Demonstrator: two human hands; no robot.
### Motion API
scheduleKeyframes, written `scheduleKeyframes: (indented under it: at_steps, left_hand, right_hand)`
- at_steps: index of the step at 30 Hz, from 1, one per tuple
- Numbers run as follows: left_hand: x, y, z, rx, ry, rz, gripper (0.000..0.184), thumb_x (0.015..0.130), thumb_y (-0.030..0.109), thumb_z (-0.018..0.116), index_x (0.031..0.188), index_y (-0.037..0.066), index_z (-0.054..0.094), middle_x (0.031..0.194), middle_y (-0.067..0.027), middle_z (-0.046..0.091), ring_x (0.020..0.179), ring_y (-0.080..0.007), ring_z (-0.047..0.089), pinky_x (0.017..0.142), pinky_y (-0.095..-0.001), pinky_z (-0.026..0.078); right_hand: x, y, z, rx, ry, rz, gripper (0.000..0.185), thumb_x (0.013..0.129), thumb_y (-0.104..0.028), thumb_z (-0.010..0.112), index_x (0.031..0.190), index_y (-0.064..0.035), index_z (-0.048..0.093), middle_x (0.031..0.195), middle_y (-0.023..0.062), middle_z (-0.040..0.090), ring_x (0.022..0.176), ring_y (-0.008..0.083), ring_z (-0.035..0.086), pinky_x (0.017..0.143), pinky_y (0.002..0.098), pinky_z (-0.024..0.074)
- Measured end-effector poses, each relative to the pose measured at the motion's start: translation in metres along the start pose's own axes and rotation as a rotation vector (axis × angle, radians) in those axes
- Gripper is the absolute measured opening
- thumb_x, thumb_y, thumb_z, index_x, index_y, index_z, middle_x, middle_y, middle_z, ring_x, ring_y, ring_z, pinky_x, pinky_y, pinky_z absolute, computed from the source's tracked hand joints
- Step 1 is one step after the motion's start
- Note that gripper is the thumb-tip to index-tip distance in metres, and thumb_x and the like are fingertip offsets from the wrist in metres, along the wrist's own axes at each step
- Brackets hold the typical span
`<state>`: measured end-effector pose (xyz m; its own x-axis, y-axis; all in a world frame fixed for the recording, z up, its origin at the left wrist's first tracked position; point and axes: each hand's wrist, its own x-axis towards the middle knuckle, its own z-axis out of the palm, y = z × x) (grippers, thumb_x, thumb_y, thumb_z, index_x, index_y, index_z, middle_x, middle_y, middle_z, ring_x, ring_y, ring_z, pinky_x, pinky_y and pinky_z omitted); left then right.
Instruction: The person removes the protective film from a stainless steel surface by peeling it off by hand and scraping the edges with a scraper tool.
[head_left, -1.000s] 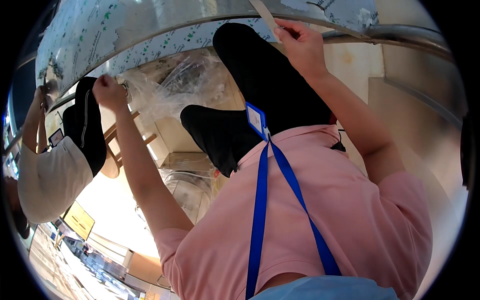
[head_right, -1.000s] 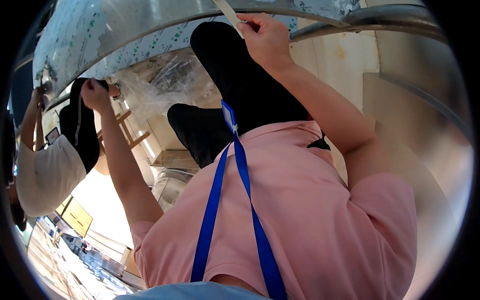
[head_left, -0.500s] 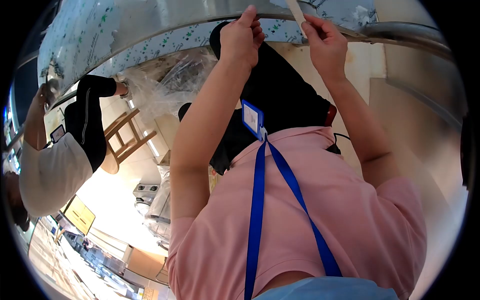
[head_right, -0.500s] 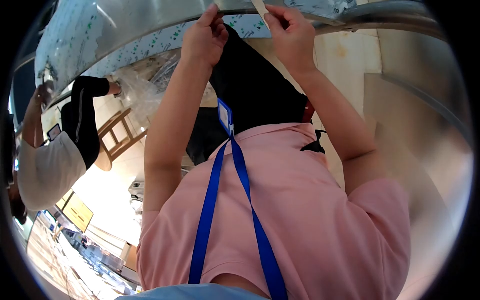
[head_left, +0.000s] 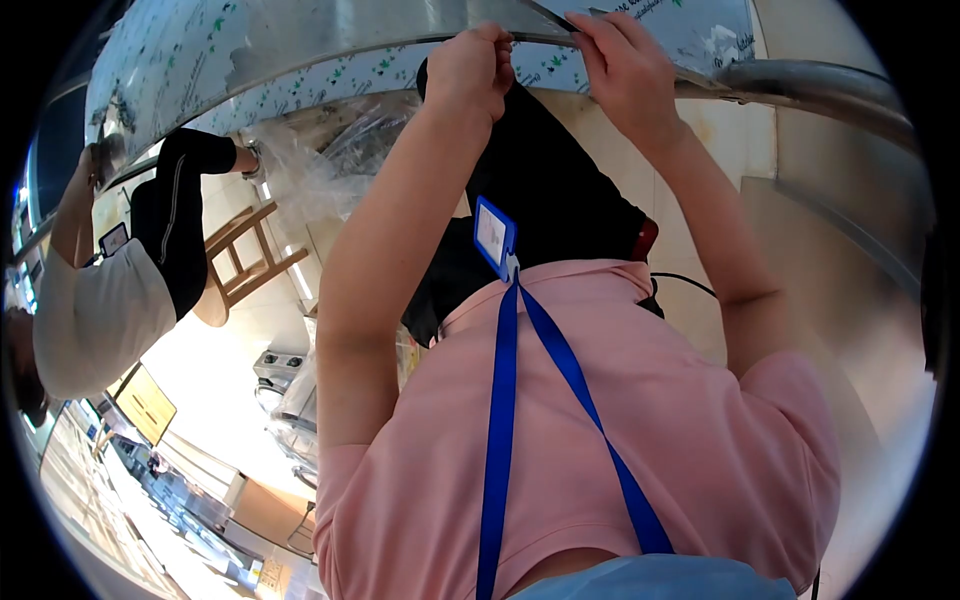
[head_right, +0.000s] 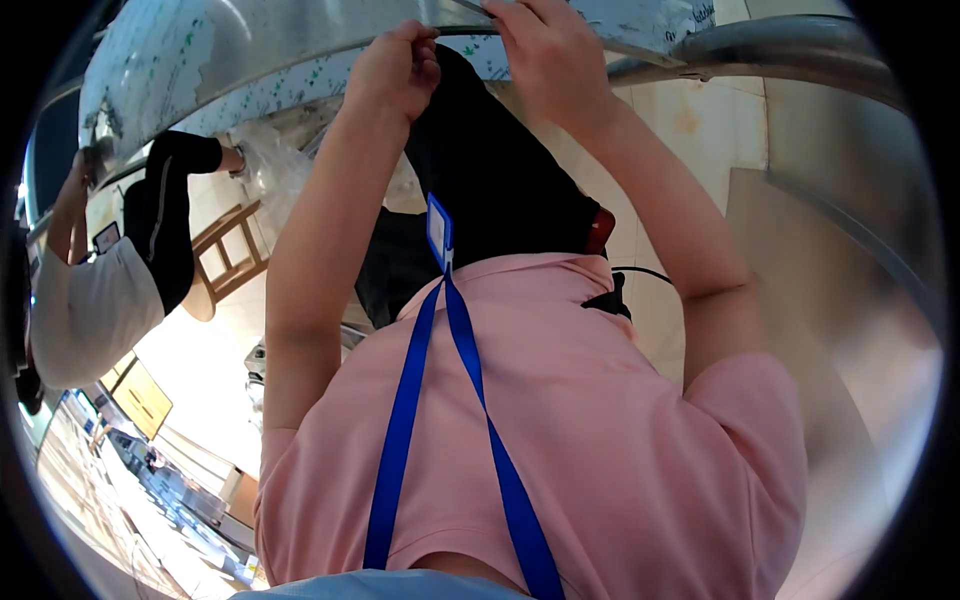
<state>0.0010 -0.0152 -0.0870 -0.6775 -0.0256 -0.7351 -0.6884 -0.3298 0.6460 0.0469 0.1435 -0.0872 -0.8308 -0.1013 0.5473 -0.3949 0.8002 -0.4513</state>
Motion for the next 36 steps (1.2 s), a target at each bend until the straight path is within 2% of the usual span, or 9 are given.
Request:
scheduleKeyframes:
  at_steps: [4,5,7,10,13,16,32,35,36]
  left_hand:
    - [0.005,-0.007,-0.003,-0.038,-0.011,0.018,0.01,0.083,0.006,0.058,0.076,-0.001,0.058,0.065,-0.0031,0.051,0.054,-0.0097,0.045,0.048,-0.0222,0.039]
    - [0.005,-0.011,-0.007,-0.002,0.017,0.154,0.011,0.082,0.007,0.058,0.076,-0.001,0.058,0.065,-0.0041,0.051,0.055,-0.0116,0.046,0.049,-0.0243,0.04]
    - [0.006,-0.021,-0.019,0.075,0.075,0.424,0.013,0.081,0.009,0.059,0.075,-0.002,0.058,0.064,-0.0062,0.052,0.057,-0.0154,0.049,0.051,-0.0286,0.041]
    - [0.012,-0.026,-0.035,0.597,0.311,1.279,0.008,0.081,0.007,0.063,0.077,0.0,0.059,0.072,-0.0085,0.054,0.06,-0.02,0.052,0.056,-0.0307,0.043]
    - [0.018,-0.022,-0.041,0.573,0.271,1.504,0.009,0.079,0.007,0.067,0.086,0.004,0.063,0.082,-0.0101,0.056,0.067,-0.0194,0.056,0.058,-0.0317,0.045]
    - [0.025,-0.019,-0.049,0.835,0.129,1.755,0.017,0.073,0.001,0.071,0.088,0.006,0.066,0.089,-0.009,0.056,0.071,-0.0225,0.057,0.059,-0.0317,0.046]
    - [0.037,-0.009,-0.054,1.1,0.077,2.026,0.021,0.065,-0.002,0.065,0.084,0.006,0.067,0.084,-0.0033,0.059,0.071,-0.0195,0.059,0.06,-0.0294,0.05]
    - [0.035,-0.006,-0.053,1.057,0.082,2.047,0.019,0.066,-0.005,0.07,0.081,0.006,0.066,0.081,-0.0045,0.059,0.069,-0.0216,0.06,0.06,-0.0312,0.05]
    - [0.034,-0.007,-0.053,1.065,0.081,2.043,0.019,0.066,-0.005,0.069,0.081,0.006,0.066,0.081,-0.0045,0.059,0.07,-0.0216,0.06,0.061,-0.0312,0.05]
  right_hand:
    - [0.012,0.012,-0.007,-0.036,-0.118,-0.163,0.012,0.08,-0.006,0.061,0.092,-0.0035,0.063,0.079,0.0138,0.056,0.072,0.0324,0.057,0.063,0.0377,0.0485]
    - [0.014,0.016,-0.008,-0.03,-0.156,-0.177,0.013,0.079,-0.006,0.061,0.091,-0.0042,0.063,0.081,0.0151,0.056,0.075,0.0346,0.057,0.065,0.0393,0.0486]
    - [0.015,0.032,-0.001,-0.066,-0.112,-0.383,0.02,0.075,-0.001,0.064,0.095,-0.003,0.066,0.081,0.0095,0.058,0.075,0.0263,0.059,0.065,0.0328,0.0493]
    - [0.013,0.034,0.003,-0.108,-0.103,-0.515,0.027,0.071,0.002,0.066,0.097,-0.0028,0.067,0.084,0.006,0.06,0.079,0.0221,0.059,0.067,0.0311,0.0502]
    - [0.012,0.032,0.006,-0.143,-0.114,-0.564,0.029,0.069,0.001,0.066,0.098,-0.0032,0.067,0.087,0.0055,0.06,0.082,0.0225,0.059,0.07,0.0322,0.0503]
    - [0.012,0.032,0.006,-0.161,-0.119,-0.595,0.03,0.069,0.0,0.066,0.099,-0.0025,0.066,0.089,0.0059,0.06,0.084,0.023,0.059,0.072,0.0327,0.05]
    - [0.007,0.026,0.008,-0.166,-0.056,-0.709,0.032,0.067,-0.003,0.064,0.098,0.0026,0.066,0.084,0.0072,0.058,0.082,0.0217,0.058,0.072,0.0322,0.0507]
    - [0.012,0.022,0.006,-0.178,-0.006,-0.723,0.011,0.074,-0.006,0.07,0.083,-0.0006,0.069,0.081,0.0021,0.058,0.077,0.0163,0.057,0.069,0.0268,0.0506]
    - [0.01,0.023,0.008,-0.174,-0.012,-0.715,0.017,0.071,-0.005,0.068,0.087,0.0009,0.068,0.082,0.0036,0.057,0.078,0.0179,0.057,0.07,0.0286,0.0505]
